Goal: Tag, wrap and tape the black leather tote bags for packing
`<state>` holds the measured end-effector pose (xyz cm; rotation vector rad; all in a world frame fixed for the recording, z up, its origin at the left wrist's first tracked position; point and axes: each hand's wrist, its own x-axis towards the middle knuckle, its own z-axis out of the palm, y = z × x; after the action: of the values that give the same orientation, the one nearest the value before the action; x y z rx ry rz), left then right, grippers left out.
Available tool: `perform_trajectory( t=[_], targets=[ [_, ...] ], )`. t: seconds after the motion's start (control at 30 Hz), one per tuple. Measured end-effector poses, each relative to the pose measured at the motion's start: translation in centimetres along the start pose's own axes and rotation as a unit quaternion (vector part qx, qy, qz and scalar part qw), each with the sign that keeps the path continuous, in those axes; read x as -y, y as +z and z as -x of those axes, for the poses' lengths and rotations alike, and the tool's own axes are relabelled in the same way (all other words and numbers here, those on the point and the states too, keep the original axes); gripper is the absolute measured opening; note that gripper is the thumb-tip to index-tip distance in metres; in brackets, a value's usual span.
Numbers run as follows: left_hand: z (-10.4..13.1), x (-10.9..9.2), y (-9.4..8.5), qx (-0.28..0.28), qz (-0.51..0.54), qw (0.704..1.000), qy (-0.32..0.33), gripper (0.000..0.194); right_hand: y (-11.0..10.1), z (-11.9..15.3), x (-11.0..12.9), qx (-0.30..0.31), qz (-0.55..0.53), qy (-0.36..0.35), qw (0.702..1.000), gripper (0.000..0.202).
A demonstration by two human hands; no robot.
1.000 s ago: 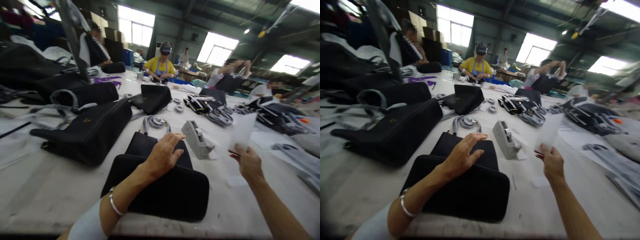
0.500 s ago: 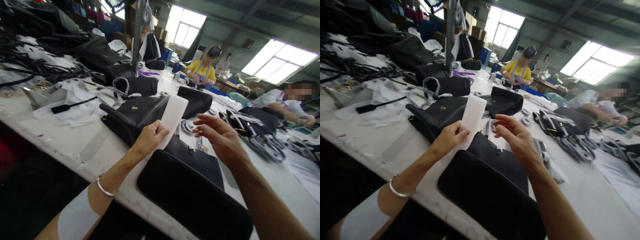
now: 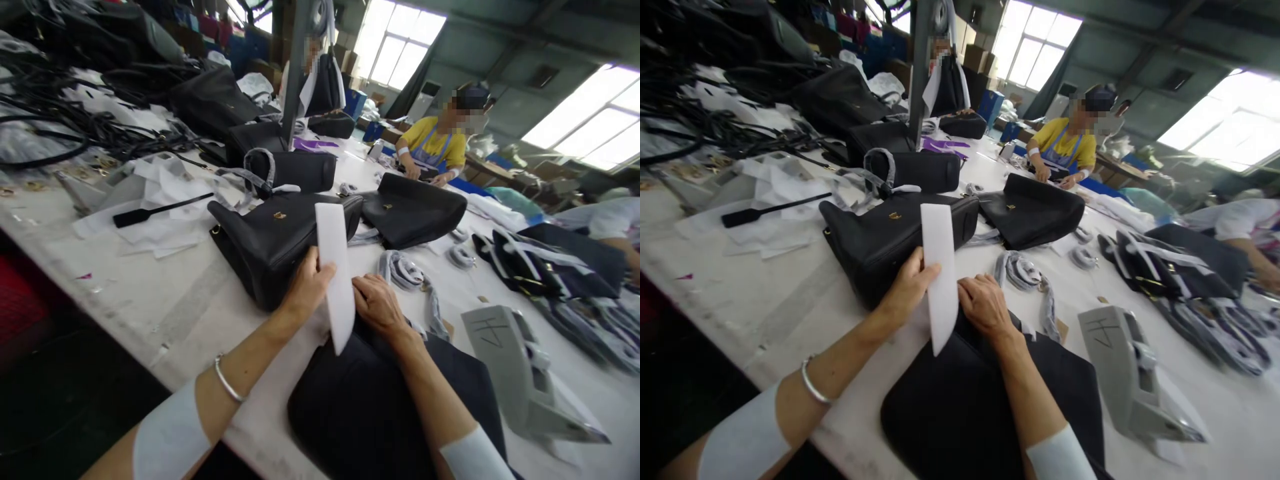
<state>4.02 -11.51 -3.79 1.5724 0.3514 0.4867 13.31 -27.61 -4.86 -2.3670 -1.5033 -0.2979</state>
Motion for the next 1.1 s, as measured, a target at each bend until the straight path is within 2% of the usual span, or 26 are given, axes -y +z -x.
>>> perform_trajectory(
  t=[0.1,0.2,0.27,0.43,0.5,0.63,0.77,0.9,0.93,1.0,1.1],
  targets=[
    [-0.7,0.7,1.0,-0.011,-0.039,0.999,-0.008,0.015,0.4,0.6,-0.4,-0.085,-0.031,0.007,0.996,0.032],
    [-1.6,-0.2,1.4,-0.053,-0.098,0.993,0.043,0.015,0.4,0.9,-0.1,-0.166,-0.077,0.016,0.983,0.024],
    [-2.4,-1.0,1.5,-0.068,-0.133,0.987,0.052,0.011,0.1,1.1,0.1,-0.205,-0.101,0.024,0.973,0.02],
    [-3.1,-1.1,3.3,-0.032,-0.142,0.988,0.05,0.011,-0.8,1.5,0.6,-0.253,-0.113,0.038,0.96,0.021],
    [-2.6,-0.5,4.4,0.004,-0.129,0.991,0.045,0.012,-1.1,1.6,0.7,-0.258,-0.111,0.036,0.959,0.023],
    [-1.6,0.9,5.4,0.168,-0.172,0.97,0.037,0.018,-1.2,1.5,0.5,-0.254,-0.112,0.018,0.96,0.024],
    [-1.4,1.5,4.5,0.267,-0.207,0.939,0.067,0.02,-0.8,1.4,0.2,-0.249,-0.108,0.01,0.962,0.023],
    [-0.6,1.7,3.1,0.382,-0.27,0.882,0.058,0.015,-0.3,1.2,0.1,-0.239,-0.079,0.049,0.967,0.028],
    [-0.3,1.8,2.7,0.393,-0.276,0.876,0.047,0.013,-0.1,1.2,0.1,-0.232,-0.073,0.056,0.968,0.029],
    [0.3,2.0,2.0,0.394,-0.255,0.883,0.021,0.012,0.0,1.0,0.2,-0.228,-0.071,0.064,0.969,0.03],
    [0.8,2.2,1.4,0.392,-0.192,0.899,-0.019,0.023,-0.1,1.0,0.3,-0.234,-0.097,0.091,0.963,0.03]
  ],
)
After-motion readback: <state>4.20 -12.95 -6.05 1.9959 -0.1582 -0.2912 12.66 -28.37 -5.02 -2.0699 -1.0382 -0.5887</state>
